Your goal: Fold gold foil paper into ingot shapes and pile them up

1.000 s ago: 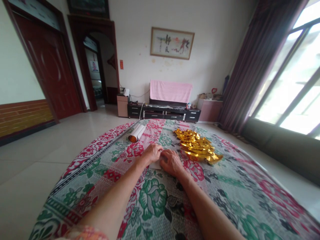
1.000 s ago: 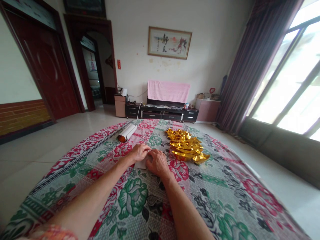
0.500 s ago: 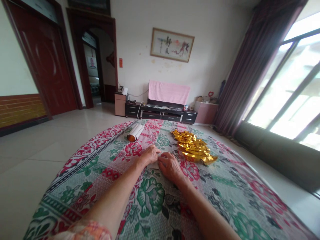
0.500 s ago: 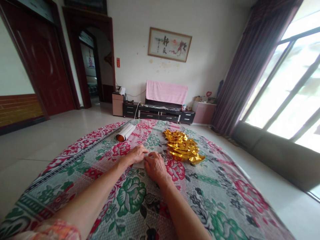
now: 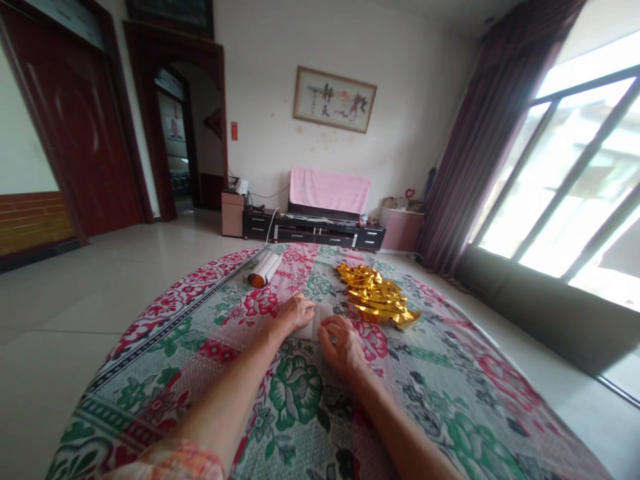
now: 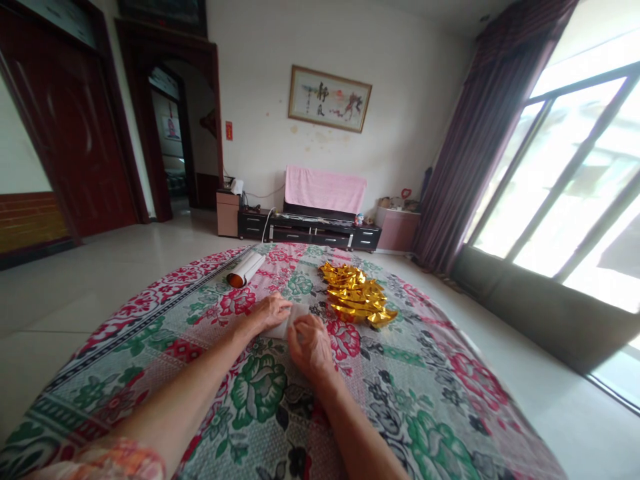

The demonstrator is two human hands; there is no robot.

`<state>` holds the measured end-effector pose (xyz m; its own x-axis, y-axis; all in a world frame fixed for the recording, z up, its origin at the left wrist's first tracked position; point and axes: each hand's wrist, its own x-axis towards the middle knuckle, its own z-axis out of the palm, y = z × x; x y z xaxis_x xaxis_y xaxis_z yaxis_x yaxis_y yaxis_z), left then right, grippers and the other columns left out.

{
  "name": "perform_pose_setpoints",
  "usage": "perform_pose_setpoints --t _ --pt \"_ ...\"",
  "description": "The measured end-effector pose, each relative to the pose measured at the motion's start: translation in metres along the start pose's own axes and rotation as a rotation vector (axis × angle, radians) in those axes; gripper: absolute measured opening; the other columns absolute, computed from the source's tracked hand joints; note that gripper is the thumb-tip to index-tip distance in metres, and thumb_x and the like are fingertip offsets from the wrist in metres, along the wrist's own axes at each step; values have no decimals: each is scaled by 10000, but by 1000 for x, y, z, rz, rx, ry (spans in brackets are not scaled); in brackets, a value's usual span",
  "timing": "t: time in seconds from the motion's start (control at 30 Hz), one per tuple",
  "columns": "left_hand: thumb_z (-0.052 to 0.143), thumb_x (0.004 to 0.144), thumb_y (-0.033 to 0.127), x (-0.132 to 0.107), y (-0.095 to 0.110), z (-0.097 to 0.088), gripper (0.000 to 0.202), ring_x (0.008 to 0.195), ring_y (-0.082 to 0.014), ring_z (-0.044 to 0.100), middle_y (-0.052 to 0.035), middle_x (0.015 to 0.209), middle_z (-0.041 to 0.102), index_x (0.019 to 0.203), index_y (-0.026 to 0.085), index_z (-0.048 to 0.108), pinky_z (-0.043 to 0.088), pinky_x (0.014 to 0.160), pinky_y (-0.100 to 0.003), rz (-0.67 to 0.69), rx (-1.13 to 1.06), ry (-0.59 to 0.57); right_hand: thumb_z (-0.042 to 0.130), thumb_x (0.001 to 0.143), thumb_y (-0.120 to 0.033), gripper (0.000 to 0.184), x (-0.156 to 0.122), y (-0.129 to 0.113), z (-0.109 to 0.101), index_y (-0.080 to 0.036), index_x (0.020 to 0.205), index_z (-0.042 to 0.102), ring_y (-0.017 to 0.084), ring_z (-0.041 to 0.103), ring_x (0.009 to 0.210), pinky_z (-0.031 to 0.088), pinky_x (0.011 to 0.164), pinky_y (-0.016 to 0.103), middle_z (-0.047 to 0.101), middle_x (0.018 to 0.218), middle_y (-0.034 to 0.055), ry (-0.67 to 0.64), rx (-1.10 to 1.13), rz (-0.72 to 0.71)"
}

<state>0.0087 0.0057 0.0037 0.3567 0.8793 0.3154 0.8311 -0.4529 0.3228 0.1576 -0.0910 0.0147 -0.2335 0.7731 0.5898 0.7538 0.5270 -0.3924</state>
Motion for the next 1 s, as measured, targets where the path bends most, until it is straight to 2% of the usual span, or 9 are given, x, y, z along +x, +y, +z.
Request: perform_pose_setpoints --t 0.03,0.1,0.2,0.3,0.4,0.53,0.73,0.87,1.0 --pt "486 744 236 0 0 0 312 816 -166 567 -70 867 586 990 211 677 449 787 -259 3 1 4 425 829 -252 258 2 4 0 -187 717 648 157 549 827 410 781 262 616 862 63 67 -19 85" --pt "488 747 240 0 0 1 303 796 -163 561 -69 851 575 982 210 677 447 773 -255 5 1 8 439 808 -261 227 5 12 1 -187 820 653 171 562 814 419 758 273 625 857 70 109 -56 222" --pt "496 752 247 0 -2 2 268 783 -157 553 -59 826 564 939 212 685 442 761 -245 11 -5 -5 438 798 -287 245 10 22 3 -186 907 633 175 583 749 429 689 265 641 816 59 69 -46 332" --pt "504 751 246 -1 -2 1 275 812 -159 551 -52 834 559 966 224 675 436 773 -247 21 -16 -5 427 800 -287 264 14 24 6 -179 949 617 174 593 761 435 682 257 652 842 58 47 21 307" --pt "511 761 289 -3 -1 0 301 832 -163 548 -52 843 552 1021 240 654 436 772 -251 54 -34 3 430 797 -276 275 21 22 11 -165 974 608 173 596 804 442 724 260 653 902 72 83 77 257" --pt "487 788 357 -7 1 1 283 797 -165 547 -64 840 545 964 224 665 441 725 -258 82 -14 24 406 818 -303 295 32 22 19 -169 992 603 175 602 850 450 758 273 654 957 78 121 166 249" --pt "439 799 252 -3 -2 -3 244 731 -152 557 -67 793 572 819 168 668 433 669 -237 62 -27 -6 351 835 -320 325 43 30 32 -190 978 613 162 626 723 468 652 254 683 810 36 69 315 329" --pt "424 776 194 1 -7 -9 264 777 -160 578 -62 823 623 860 179 674 439 715 -244 37 -130 -36 401 804 -303 272 40 29 35 -208 889 641 154 618 693 458 646 239 680 778 16 73 260 264" --pt "433 736 147 3 -11 -11 316 860 -154 587 -37 914 658 952 200 659 443 765 -234 -9 -235 -46 437 784 -267 205 36 23 33 -227 808 636 142 607 668 439 625 217 670 734 -6 17 208 174"
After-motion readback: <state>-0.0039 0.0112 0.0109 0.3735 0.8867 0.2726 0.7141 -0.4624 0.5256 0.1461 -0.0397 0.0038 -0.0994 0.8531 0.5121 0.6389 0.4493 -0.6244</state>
